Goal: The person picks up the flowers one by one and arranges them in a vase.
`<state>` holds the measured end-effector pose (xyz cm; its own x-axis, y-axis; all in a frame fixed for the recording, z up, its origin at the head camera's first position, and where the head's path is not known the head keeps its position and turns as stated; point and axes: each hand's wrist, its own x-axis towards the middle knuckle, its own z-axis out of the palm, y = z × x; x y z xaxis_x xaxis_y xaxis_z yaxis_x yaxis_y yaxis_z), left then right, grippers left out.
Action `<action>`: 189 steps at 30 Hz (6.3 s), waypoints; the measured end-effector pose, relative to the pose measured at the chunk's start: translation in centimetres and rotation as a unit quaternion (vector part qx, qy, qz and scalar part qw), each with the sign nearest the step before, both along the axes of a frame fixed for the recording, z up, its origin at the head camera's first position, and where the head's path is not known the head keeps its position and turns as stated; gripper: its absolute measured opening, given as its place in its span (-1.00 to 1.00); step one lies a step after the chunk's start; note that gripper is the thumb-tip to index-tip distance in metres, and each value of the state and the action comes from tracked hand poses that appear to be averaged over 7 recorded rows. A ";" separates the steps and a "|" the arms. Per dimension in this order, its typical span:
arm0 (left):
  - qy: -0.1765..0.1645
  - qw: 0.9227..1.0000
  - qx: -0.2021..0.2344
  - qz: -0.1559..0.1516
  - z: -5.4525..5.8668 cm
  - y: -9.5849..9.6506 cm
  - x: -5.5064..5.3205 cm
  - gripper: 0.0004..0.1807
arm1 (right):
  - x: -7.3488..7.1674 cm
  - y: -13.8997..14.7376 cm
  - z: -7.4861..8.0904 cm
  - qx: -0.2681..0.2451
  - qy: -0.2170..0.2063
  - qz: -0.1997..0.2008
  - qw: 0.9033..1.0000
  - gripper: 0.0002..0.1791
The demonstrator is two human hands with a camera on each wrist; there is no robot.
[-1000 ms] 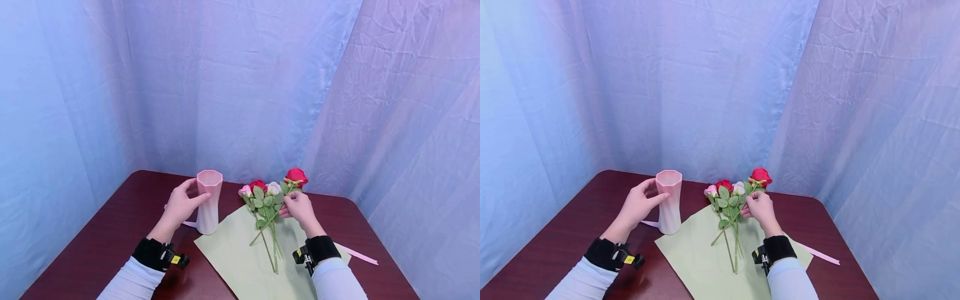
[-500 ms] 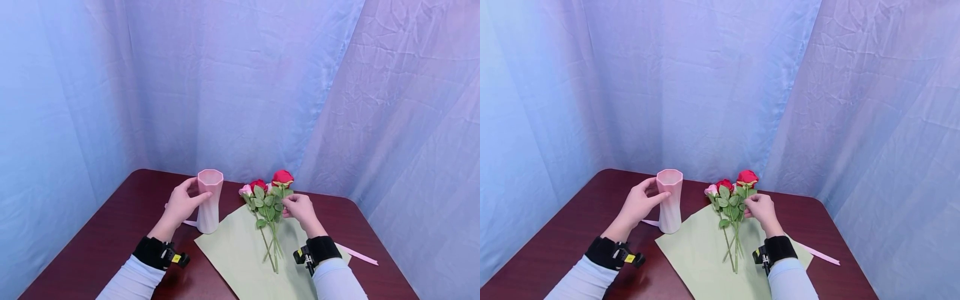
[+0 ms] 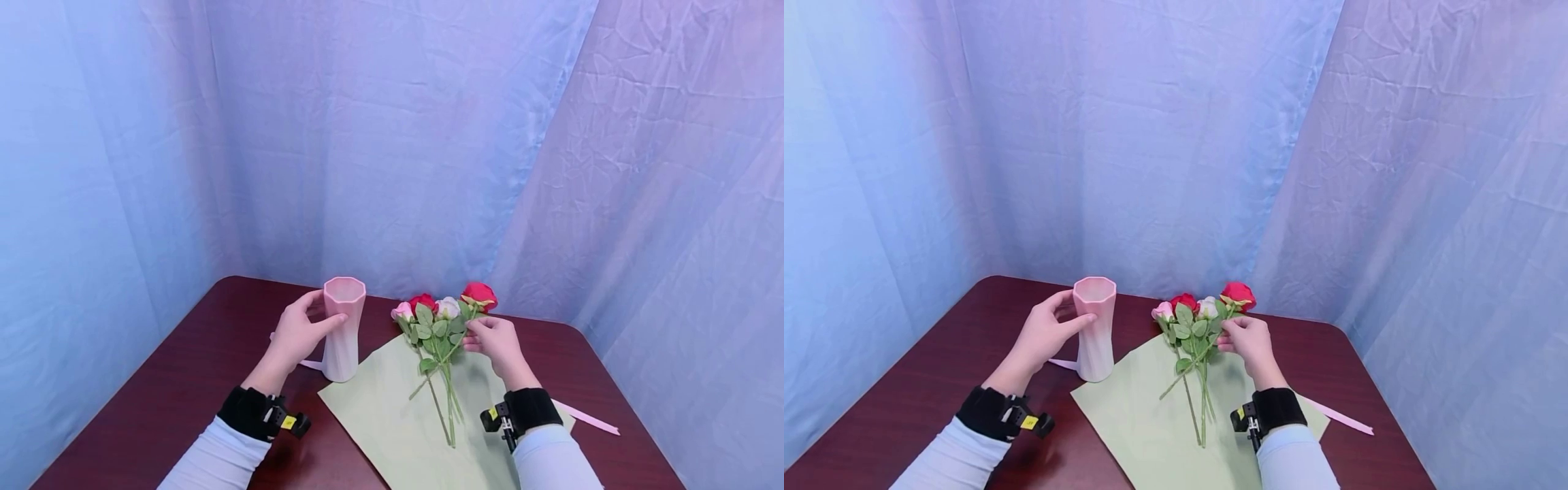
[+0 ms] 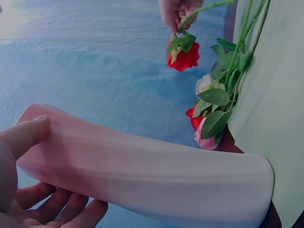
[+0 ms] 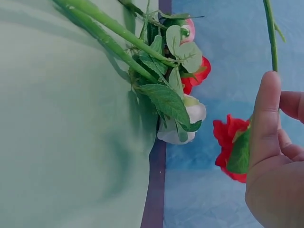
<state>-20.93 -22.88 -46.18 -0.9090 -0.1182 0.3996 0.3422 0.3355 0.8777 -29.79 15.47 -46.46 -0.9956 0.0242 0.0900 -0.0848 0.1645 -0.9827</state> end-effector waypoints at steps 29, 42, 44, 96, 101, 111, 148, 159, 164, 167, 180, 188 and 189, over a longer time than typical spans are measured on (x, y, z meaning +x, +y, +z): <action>0.001 1.000 -0.013 0.017 0.0 -0.1 0.4 -0.22 | 0.7 0.1 3.1 -0.183 0.027 0.005 0.983 -0.86; 0.009 1.000 -0.008 0.017 0.2 0.0 0.4 -0.26 | 1.1 -0.6 5.6 -0.210 0.048 0.023 0.976 -0.94; 0.010 1.000 -0.006 0.016 0.2 0.0 0.4 -0.26 | 1.3 -0.7 6.0 -0.216 0.054 0.028 0.975 -0.93; 0.017 0.999 0.015 0.042 -0.1 0.3 0.4 -0.32 | 1.9 -7.6 11.5 -0.220 0.116 0.096 0.964 -0.88; 0.021 0.999 0.013 0.046 -0.2 0.6 0.3 -0.35 | 1.8 -8.7 11.9 -0.191 0.123 0.098 0.969 -0.86; 0.026 0.998 0.018 0.045 -0.1 0.8 0.4 -0.35 | 2.0 -10.7 12.4 -0.147 0.133 0.097 0.975 -0.88; 0.028 0.998 0.016 0.049 0.0 0.7 0.5 -0.37 | 1.4 -16.3 12.8 0.043 0.206 0.101 0.972 -0.81; 0.013 0.999 0.005 0.048 0.3 0.9 0.8 -0.36 | 1.9 -17.6 12.0 0.175 0.241 0.094 0.950 -0.83; 0.014 0.999 0.004 0.046 0.3 1.0 0.9 -0.36 | 2.0 -18.2 11.3 0.223 0.253 0.099 0.936 -0.83; 0.014 0.999 0.007 0.045 0.3 1.0 0.9 -0.36 | 2.1 -18.5 11.0 0.246 0.261 0.100 0.928 -0.85; 0.017 0.999 0.011 0.046 0.2 1.1 0.7 -0.37 | 2.2 -19.4 10.1 0.318 0.261 0.102 0.906 -0.84; 0.019 0.999 0.010 0.044 0.2 1.3 0.7 -0.38 | 2.6 -19.8 9.9 0.361 0.258 0.125 0.887 -0.85; 0.018 0.999 0.009 0.045 0.2 1.3 0.7 -0.38 | 2.7 -19.9 9.9 0.368 0.258 0.127 0.884 -0.85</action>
<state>-20.26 -21.60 -46.00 -0.8794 -0.2067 0.4288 0.3425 0.3509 0.8715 -27.14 -4.40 -36.60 -0.7829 -0.4486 0.4311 -0.6161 0.6554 -0.4368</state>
